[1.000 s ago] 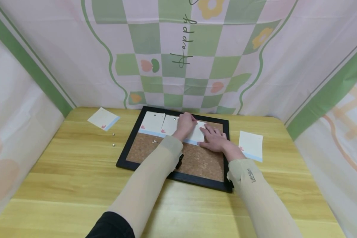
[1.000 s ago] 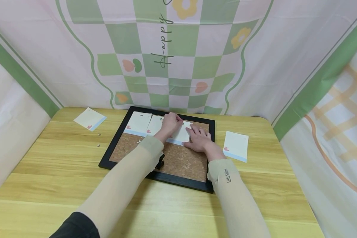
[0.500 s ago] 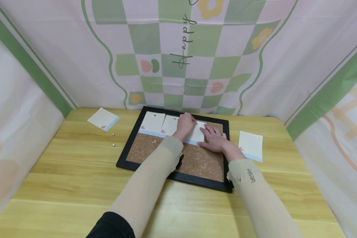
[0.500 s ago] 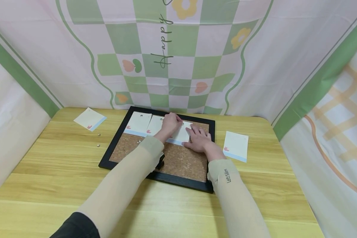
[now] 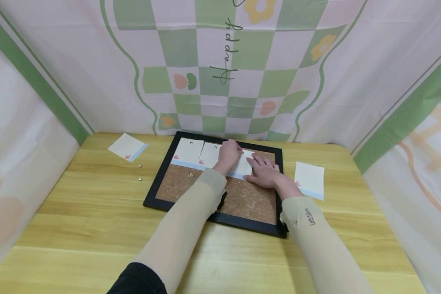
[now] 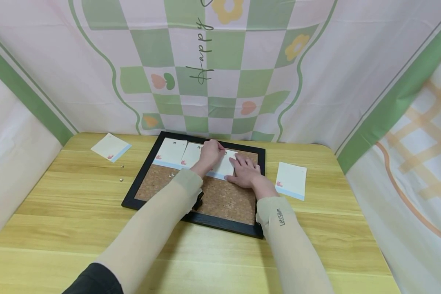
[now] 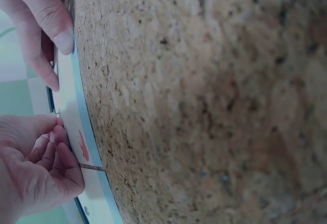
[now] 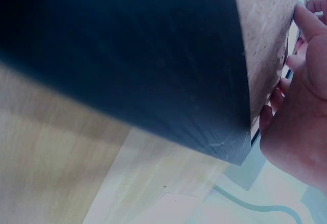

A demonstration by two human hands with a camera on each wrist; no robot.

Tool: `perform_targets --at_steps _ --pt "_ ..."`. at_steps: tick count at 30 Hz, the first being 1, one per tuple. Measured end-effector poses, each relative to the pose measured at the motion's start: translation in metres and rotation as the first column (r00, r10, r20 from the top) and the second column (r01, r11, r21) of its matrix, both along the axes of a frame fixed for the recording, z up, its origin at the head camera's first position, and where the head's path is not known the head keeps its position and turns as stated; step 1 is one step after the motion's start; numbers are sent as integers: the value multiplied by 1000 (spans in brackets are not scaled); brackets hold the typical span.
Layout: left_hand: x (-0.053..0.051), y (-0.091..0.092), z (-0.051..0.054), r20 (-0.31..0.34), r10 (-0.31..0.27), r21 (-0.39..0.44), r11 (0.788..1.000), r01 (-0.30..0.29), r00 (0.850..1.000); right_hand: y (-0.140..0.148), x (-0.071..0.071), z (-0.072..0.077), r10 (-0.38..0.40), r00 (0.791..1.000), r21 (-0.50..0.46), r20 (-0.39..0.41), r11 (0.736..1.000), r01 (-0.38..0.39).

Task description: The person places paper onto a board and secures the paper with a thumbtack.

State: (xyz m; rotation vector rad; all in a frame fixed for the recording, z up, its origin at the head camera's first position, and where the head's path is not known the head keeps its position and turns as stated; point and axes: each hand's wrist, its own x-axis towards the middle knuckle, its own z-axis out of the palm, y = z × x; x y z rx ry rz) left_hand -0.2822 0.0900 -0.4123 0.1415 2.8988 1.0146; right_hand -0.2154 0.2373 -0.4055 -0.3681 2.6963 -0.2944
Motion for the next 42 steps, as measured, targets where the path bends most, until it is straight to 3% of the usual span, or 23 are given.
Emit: perform_targets --at_steps 11,29,34,39,42 --pt "-3 2 -5 -28 -16 -25 1000 15 999 1 -2 -3 -9 1000 -8 6 1000 9" --pt "-1 0 -3 -24 -31 -59 998 30 999 1 -2 -5 -30 1000 -23 4 999 30" --pt "0 -4 1 -14 -57 -78 995 56 998 -1 0 -2 -39 999 -30 -10 999 39" --pt "5 -12 13 65 -91 -59 994 95 994 -1 -1 -3 -41 999 -23 -2 999 41" --pt "7 -21 20 81 -115 -64 991 120 990 0 -1 -3 -38 999 -27 -3 999 37"
